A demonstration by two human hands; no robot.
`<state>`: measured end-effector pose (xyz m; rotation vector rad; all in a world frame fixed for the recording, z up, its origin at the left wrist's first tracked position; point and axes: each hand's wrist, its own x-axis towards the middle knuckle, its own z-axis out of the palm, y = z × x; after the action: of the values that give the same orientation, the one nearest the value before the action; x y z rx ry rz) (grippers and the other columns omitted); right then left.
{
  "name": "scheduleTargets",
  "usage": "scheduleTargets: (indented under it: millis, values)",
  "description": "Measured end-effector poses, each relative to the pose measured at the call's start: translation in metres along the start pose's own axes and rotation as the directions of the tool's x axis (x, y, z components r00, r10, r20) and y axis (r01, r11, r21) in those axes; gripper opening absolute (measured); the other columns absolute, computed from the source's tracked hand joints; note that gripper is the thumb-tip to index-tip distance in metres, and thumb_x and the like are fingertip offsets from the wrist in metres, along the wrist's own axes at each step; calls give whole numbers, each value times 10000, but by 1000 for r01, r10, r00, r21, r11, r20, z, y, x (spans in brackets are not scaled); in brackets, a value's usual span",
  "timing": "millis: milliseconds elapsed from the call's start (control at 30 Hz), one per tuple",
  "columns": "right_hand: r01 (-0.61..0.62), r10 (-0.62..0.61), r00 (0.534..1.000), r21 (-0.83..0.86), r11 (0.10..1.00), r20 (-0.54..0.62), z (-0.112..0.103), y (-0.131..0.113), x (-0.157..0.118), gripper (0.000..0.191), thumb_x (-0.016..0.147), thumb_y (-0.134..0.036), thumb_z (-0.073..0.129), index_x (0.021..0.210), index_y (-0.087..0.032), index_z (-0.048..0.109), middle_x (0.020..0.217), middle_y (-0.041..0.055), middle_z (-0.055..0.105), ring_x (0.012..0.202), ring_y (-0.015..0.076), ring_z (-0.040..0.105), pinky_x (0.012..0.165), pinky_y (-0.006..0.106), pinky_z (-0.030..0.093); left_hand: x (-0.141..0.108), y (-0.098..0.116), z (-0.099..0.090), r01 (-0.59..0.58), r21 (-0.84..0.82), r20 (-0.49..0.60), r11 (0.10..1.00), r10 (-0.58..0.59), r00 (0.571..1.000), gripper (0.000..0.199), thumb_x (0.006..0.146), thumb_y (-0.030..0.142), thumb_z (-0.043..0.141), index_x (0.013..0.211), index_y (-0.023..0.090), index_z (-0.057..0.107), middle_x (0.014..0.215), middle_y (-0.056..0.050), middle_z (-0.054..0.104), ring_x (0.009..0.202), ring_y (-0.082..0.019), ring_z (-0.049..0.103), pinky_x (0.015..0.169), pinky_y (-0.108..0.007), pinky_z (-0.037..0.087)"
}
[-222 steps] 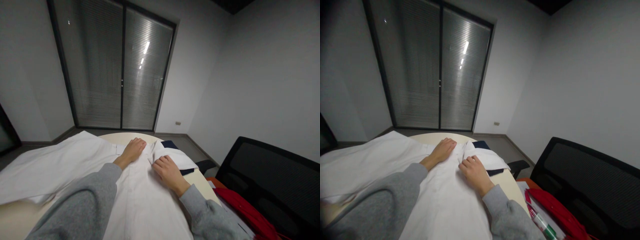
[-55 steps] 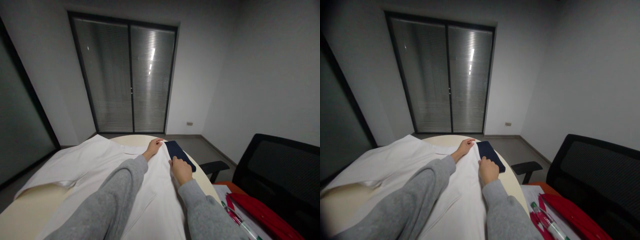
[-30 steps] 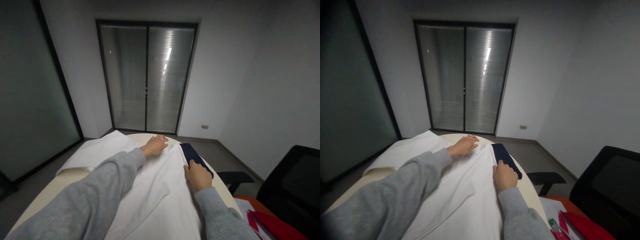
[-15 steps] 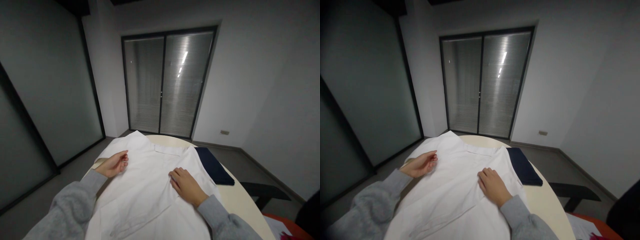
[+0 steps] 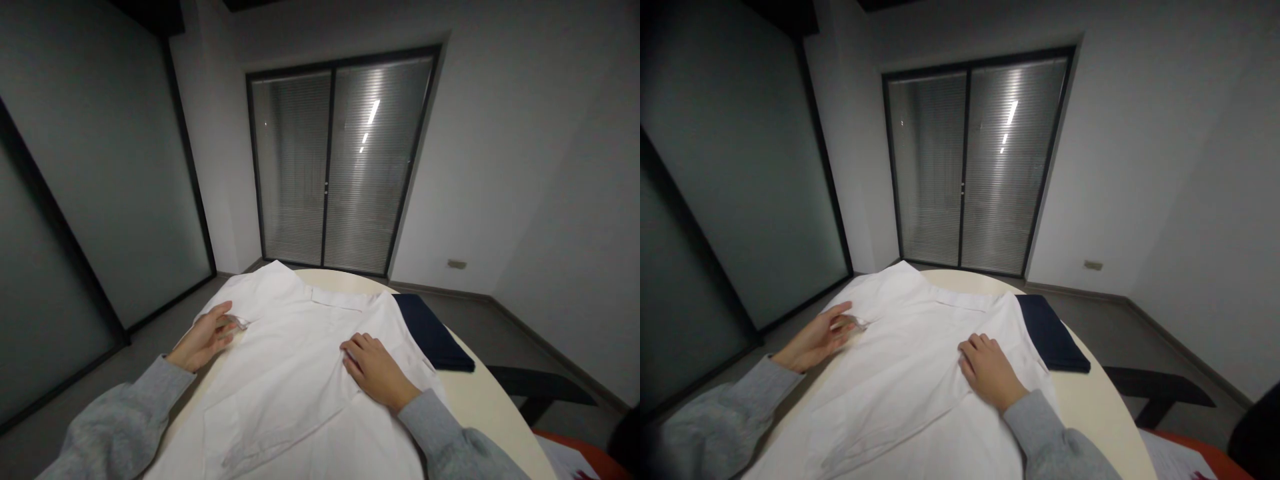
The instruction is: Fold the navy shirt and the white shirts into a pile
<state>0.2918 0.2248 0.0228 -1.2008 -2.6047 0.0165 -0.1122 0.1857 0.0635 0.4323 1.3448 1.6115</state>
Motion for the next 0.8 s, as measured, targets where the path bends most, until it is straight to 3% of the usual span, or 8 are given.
scheduleTargets:
  millis: [67,200,333,500,600,667,800]
  values:
    - [-8,8,1000,10,1000,8,-1,0,0,262,1044,-278,496,1231,-231,674,1177,95,652,1103,260,574,976,393,423,1,0,2,-14,21,-22,1000,14,1000,280,810,247,781,1075,228,692,766,14,639,599,-132,643,440,-177,467]
    - [-15,14,1000,30,999,13,-2,0,0,275,1047,-285,484,1235,-228,676,1184,98,655,1113,263,567,986,403,417,4,-1,5,-89,43,-113,995,94,989,252,795,282,760,1031,209,707,766,31,617,562,-96,534,417,-162,368]
    - [-17,16,1000,33,999,22,-3,-1,0,284,1050,-294,471,1235,-227,676,1194,106,657,1110,264,566,984,410,416,10,-3,4,-203,46,-151,978,208,966,292,777,264,733,1065,216,749,945,-1,703,652,-90,560,485,-157,391]
    - [-20,19,1000,35,999,22,-4,-2,0,280,1046,-280,484,1237,-222,680,1193,100,655,1105,266,566,978,406,417,11,5,11,-305,-103,-79,947,298,951,285,809,169,641,1076,185,738,972,-18,720,817,-92,657,659,-145,508]
    - [-20,19,1000,31,999,19,-3,-1,0,278,1046,-278,489,1238,-220,681,1189,97,657,1109,265,568,980,404,418,12,14,17,-309,-246,-23,919,314,949,481,779,83,612,1239,221,634,879,15,682,880,-145,721,829,-265,600]
    - [-19,19,1000,33,999,16,-2,-1,0,277,1047,-280,489,1241,-226,679,1187,95,659,1116,263,568,983,400,417,17,20,18,-293,-318,-39,902,296,954,622,754,47,603,1331,274,541,817,45,637,880,-188,746,863,-369,627]
    - [-27,27,1000,43,999,17,-2,0,-1,271,1044,-283,493,1233,-235,683,1189,90,662,1116,264,569,980,398,413,33,29,16,-203,-372,-19,906,212,977,538,747,79,599,1252,258,548,825,16,652,808,-210,735,818,-414,636]
